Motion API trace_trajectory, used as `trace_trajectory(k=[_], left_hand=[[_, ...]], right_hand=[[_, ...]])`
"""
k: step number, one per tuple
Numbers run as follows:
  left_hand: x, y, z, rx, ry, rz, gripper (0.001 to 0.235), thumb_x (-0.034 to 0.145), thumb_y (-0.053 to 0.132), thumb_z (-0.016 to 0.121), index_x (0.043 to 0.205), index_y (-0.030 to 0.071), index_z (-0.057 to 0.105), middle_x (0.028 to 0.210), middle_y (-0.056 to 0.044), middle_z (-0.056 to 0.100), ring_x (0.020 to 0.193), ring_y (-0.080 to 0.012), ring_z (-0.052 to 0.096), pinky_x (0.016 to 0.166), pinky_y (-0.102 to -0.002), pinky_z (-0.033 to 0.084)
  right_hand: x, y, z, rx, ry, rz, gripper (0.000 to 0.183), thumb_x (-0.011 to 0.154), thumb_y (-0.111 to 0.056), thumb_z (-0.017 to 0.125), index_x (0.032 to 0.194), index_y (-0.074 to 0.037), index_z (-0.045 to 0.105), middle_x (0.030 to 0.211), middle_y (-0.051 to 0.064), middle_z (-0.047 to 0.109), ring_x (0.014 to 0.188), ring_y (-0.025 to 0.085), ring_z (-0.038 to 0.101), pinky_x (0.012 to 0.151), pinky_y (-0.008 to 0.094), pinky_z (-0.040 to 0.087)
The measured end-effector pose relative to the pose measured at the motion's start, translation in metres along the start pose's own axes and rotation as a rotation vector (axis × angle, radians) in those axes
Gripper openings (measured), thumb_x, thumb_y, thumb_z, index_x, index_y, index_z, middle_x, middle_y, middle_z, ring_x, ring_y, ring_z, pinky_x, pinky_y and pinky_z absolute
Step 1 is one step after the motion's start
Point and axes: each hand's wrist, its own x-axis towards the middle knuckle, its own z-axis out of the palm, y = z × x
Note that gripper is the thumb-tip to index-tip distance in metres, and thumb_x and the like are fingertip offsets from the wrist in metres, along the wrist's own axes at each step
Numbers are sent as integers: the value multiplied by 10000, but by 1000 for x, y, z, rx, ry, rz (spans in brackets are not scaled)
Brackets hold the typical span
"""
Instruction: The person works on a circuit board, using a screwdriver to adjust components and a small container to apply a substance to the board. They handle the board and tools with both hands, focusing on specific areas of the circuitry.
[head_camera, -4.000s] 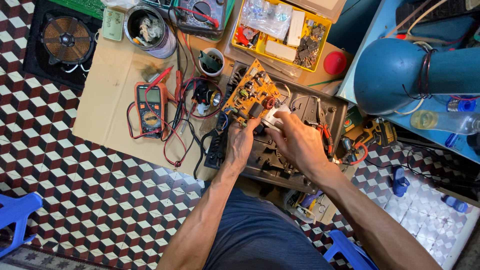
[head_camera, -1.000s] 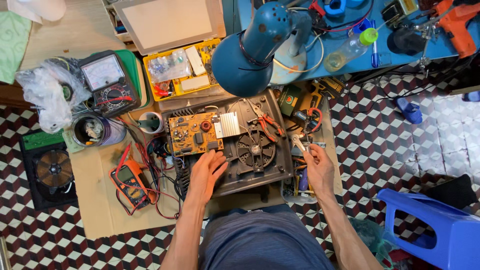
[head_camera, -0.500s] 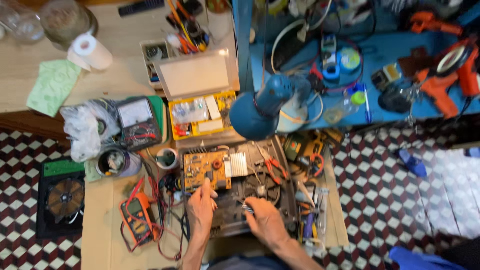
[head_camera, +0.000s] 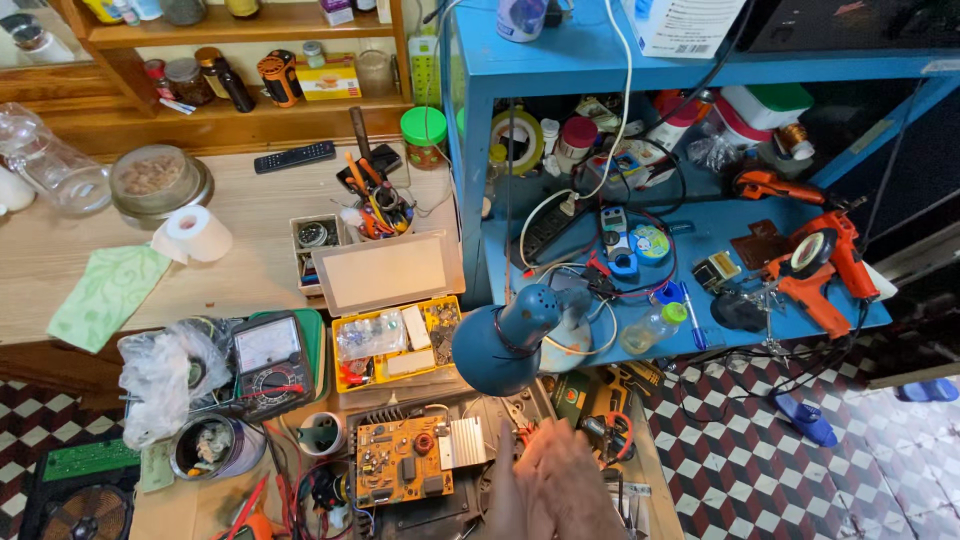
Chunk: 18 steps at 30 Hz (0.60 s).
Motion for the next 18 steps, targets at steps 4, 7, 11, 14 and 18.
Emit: trace_trajectory(k=[4, 7, 11, 14, 18], left_hand=[[-9, 5, 5, 582, 116, 287, 716, 961, 544, 446, 1343, -44, 598, 930, -211, 733, 1074, -324, 752, 997, -445, 552], [-16, 42, -13, 728, 471, 664, 605, 1008, 399, 504, 989, -167, 716, 551, -244, 629, 727, -382, 776, 819, -521, 592], [-18, 98, -47, 608, 505, 1080, 568, 1107, 308, 565, 910, -219, 638, 841, -331, 734, 799, -344, 750, 903, -508, 589], [-9, 106, -68, 920, 497, 1367, 549, 877, 51, 689, 1378, -35, 481, 1376, -270, 560, 1140, -240, 634, 1000, -433, 481], [-3, 124, -98, 948, 557, 1310, 730, 853, 0, 667, 1513, 52, 359, 1412, -268, 545, 1046, -269, 709, 855, -390, 597]], right_hand=[[24, 27, -46, 147, 230, 737, 460, 1048, -254, 426, 1381, 27, 574, 1485, 209, 537, 1373, 325, 523, 1093, 411, 436], [92, 60, -73, 68, 261, 566, 367, 1023, -217, 553, 1322, -24, 641, 1279, 180, 700, 1142, 279, 705, 925, 337, 556], [230, 122, -62, 190, 144, 537, 333, 994, -227, 612, 1256, -32, 680, 1013, 181, 762, 913, 268, 751, 834, 341, 548], [321, 171, -18, 32, -176, 243, 306, 962, -200, 599, 1208, -69, 726, 1146, 183, 746, 1072, 389, 703, 934, 441, 535], [388, 204, 51, -201, -616, 294, 387, 927, -196, 621, 1307, -199, 692, 1201, 182, 705, 1106, 397, 645, 948, 487, 495]])
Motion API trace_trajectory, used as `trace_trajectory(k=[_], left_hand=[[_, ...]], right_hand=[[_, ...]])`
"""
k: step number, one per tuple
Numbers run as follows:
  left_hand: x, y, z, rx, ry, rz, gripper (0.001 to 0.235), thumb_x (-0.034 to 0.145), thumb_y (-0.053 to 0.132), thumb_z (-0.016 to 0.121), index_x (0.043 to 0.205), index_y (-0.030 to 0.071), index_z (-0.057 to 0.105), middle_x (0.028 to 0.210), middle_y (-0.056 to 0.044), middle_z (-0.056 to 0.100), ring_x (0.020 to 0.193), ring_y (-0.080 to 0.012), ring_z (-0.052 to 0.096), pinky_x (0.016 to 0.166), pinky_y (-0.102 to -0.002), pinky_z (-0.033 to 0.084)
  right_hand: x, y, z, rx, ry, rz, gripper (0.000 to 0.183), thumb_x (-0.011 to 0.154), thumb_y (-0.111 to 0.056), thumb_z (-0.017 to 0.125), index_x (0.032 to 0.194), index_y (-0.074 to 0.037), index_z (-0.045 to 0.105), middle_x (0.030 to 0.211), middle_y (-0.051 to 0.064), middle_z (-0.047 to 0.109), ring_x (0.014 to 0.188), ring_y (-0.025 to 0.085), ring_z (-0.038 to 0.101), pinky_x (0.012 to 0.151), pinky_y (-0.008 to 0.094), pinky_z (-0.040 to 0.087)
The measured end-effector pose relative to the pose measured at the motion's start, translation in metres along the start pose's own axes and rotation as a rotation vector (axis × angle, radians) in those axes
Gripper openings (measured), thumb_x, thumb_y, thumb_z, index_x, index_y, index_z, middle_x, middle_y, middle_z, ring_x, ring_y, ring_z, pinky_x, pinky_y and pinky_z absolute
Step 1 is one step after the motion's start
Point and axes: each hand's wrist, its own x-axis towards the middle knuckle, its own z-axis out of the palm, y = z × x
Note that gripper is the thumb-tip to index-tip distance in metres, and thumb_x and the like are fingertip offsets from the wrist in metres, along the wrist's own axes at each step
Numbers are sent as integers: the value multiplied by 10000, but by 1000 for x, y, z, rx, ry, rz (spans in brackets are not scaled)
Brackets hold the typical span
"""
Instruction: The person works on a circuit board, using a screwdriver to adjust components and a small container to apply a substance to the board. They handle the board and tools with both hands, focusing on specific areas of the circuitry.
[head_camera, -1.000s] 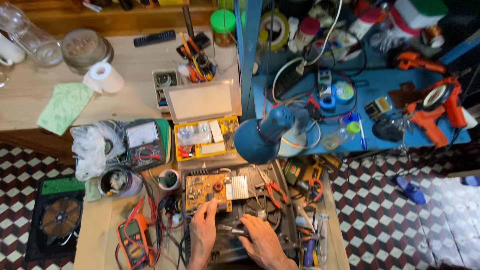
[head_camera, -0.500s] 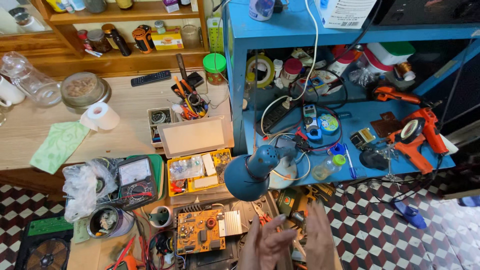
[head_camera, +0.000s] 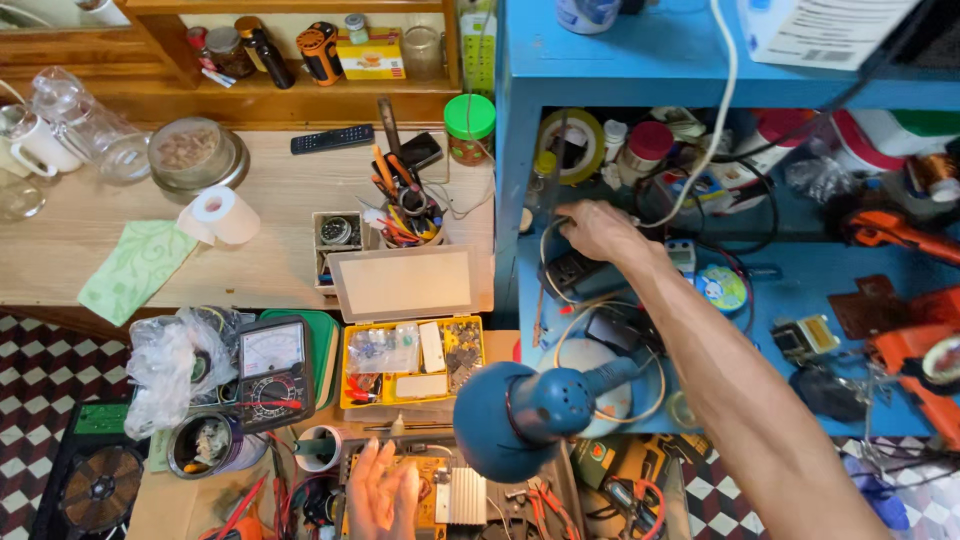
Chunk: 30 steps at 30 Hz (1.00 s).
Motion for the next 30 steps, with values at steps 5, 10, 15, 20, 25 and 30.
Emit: trace_trajectory(k=[5, 10, 15, 20, 25, 30], left_hand=[[17, -52, -34, 96, 68, -136, 707, 839, 69, 675, 1484, 73, 386, 1230, -242, 682, 783, -263, 767, 612, -367, 672], [35, -74, -47, 155, -1, -197, 632, 883, 144, 642, 1465, 74, 404, 1207, -207, 709, 747, -213, 752, 552, -329, 659], [41, -40, -11, 29, 51, -211, 593, 902, 119, 638, 1459, 70, 441, 1208, -197, 718, 724, -196, 723, 514, -314, 598], [47, 25, 21, 22, 81, -259, 556, 913, 110, 638, 1448, 77, 488, 1209, -187, 732, 743, -204, 718, 528, -296, 563], [37, 105, 12, -23, 144, -255, 519, 957, 176, 605, 1449, 75, 472, 1229, -134, 695, 860, -158, 667, 628, -287, 572], [26, 153, -18, 35, 314, -157, 463, 1017, 209, 582, 1443, 61, 481, 1185, -124, 701, 879, -132, 657, 683, -268, 533]], right_hand=[[65, 6, 6, -245, -202, -18, 409, 890, -104, 585, 1256, -217, 730, 1176, 130, 746, 1056, 346, 708, 910, 455, 556], [96, 24, 26, -247, -131, -174, 398, 878, -131, 590, 1233, -237, 736, 1125, 119, 744, 992, 344, 701, 842, 454, 556], [112, 31, 79, -196, -113, -435, 229, 873, -235, 699, 1072, -123, 721, 1029, 154, 747, 971, 363, 707, 838, 480, 555], [129, 54, 108, -117, 4, -558, 245, 948, -261, 679, 1134, -103, 690, 1092, 211, 711, 962, 435, 675, 755, 538, 549], [119, 54, 92, -660, 79, -722, 185, 921, -277, 687, 1087, -207, 732, 1153, 127, 744, 1045, 358, 719, 854, 489, 576], [12, 38, 21, 183, 263, -186, 436, 950, -380, 729, 1217, -39, 684, 983, 167, 746, 866, 312, 715, 742, 431, 548]])
